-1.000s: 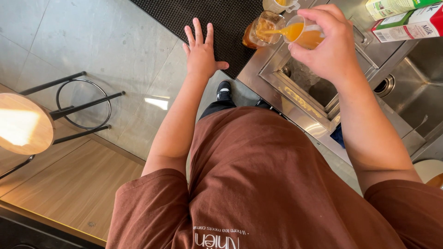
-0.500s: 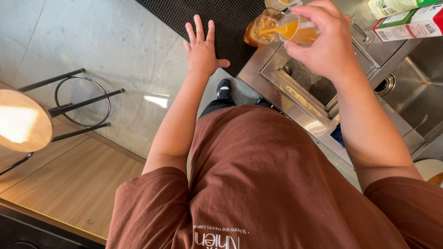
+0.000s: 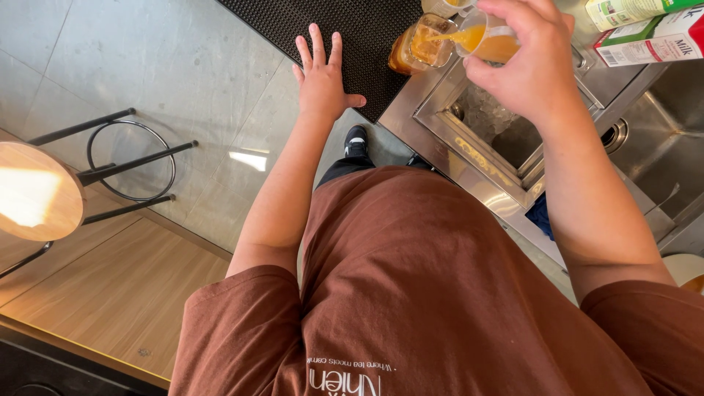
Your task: The person muddles fruit in a glass, rinses it, and then pours a dark liquid and an orange liquid into separate containers. They add ice to a glass, pour the dark liquid over it, and then add the orange liquid.
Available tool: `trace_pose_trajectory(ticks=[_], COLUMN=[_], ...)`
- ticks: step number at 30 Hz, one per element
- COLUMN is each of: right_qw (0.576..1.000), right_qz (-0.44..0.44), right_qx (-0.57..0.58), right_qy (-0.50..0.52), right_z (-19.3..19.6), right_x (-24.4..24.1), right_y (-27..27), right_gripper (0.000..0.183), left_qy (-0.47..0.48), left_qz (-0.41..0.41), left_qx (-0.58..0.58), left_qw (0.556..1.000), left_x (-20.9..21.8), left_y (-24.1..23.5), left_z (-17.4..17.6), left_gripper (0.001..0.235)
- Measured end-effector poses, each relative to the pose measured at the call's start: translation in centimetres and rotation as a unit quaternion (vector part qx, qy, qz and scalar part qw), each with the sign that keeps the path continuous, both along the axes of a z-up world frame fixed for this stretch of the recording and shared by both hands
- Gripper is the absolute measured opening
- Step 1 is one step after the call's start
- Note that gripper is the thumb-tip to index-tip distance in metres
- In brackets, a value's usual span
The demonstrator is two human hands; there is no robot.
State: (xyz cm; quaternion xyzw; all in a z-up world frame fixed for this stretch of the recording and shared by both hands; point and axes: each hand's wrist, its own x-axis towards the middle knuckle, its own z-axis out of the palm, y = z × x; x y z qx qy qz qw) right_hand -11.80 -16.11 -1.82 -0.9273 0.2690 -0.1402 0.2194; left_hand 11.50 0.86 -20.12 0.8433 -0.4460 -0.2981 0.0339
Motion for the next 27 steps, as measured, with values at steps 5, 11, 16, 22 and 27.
trace_pose_trajectory(ticks=[5, 11, 16, 22, 27], right_qw=[1.000, 1.000, 0.999, 0.999, 0.997], right_qz=[0.017, 0.024, 0.031, 0.047, 0.041], right_qx=[-0.007, 0.012, 0.017, -0.014, -0.051], right_qy=[-0.004, 0.014, 0.017, 0.002, 0.042], right_z=[0.3, 1.1, 1.2, 0.5, 0.2], right_x=[-0.8, -0.7, 0.2, 1.1, 1.8], right_y=[0.0, 0.9, 1.3, 0.7, -0.1], right_gripper=[0.054, 0.054, 0.055, 0.052, 0.049], left_qy=[0.007, 0.010, 0.010, 0.007, 0.017], left_qz=[0.000, 0.001, 0.001, -0.001, 0.005], left_qx=[-0.002, -0.003, 0.003, 0.000, 0.002], left_qw=[1.000, 1.000, 1.000, 1.000, 1.000], left_x=[0.0, 0.1, 0.1, 0.1, 0.1], left_y=[0.0, 0.0, 0.0, 0.0, 0.0], left_z=[-0.1, 0.3, 0.1, 0.1, 0.1], left_gripper=[0.139, 0.138, 0.138, 0.139, 0.138])
